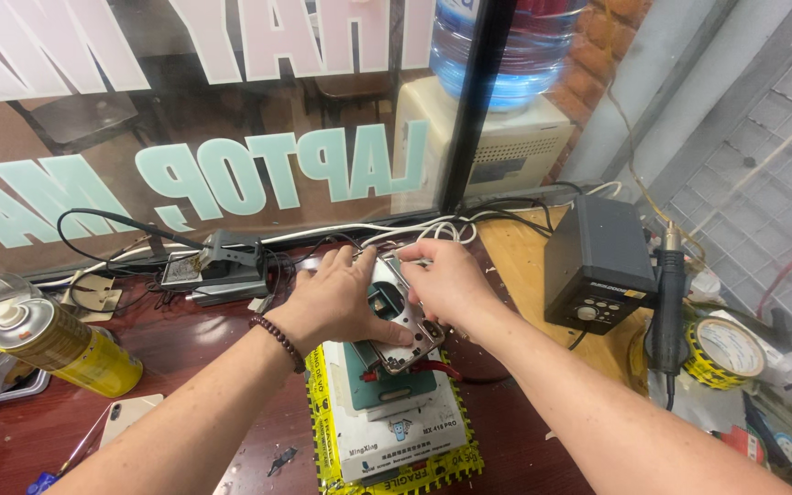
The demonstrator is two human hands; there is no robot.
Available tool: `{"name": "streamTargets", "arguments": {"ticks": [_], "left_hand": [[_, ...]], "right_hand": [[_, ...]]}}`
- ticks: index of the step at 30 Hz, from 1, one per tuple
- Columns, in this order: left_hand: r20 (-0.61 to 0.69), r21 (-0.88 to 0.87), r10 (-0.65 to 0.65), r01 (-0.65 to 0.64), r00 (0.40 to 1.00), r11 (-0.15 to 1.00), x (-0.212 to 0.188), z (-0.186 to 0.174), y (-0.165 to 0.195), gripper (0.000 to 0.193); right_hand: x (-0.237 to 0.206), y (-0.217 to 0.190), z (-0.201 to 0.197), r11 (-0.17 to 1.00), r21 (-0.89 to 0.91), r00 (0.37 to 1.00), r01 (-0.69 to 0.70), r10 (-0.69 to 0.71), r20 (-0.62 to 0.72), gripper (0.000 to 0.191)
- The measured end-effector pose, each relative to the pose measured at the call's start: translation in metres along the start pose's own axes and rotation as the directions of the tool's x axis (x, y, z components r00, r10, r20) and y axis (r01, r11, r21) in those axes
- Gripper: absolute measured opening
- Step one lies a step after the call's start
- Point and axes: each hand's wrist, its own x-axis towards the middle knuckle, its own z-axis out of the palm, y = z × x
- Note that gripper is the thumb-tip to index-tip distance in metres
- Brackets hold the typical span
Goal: The person works on a phone clamped in a repair fixture on a workbench. They brush the phone frame with a brush, reposition and press the phone in the clamp, then hold a hot air gun over the phone while prying at its edge with a small tool.
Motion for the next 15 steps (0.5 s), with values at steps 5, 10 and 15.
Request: {"name": "streamTargets", "arguments": {"ticks": [5,10,15], "left_hand": [[-0.278,0.033,0.195,-0.193,0.941,0.981,-0.005,0.009,-0.006,0.103],[-0.392,-0.384,-0.195,0.033,0.899,0.923,-0.008,0.009,-0.041,0.031],[-0.185,-0.23,-0.442,0.398,0.878,0.888,-0.029,0.022,-0.124,0.031]], "right_hand": [[-0.005,0.012,-0.02,0.999,0.034,0.999,0.02,-0.018,-0.045,0.036],[-0.011,0.027,-0.038,0.994,0.11,0.998,0.024,-0.018,-0.055,0.034],[-0.019,0.033,-0.029,0.982,0.185,1.0,0.028,-0.027,-0.006,0.029]]}}
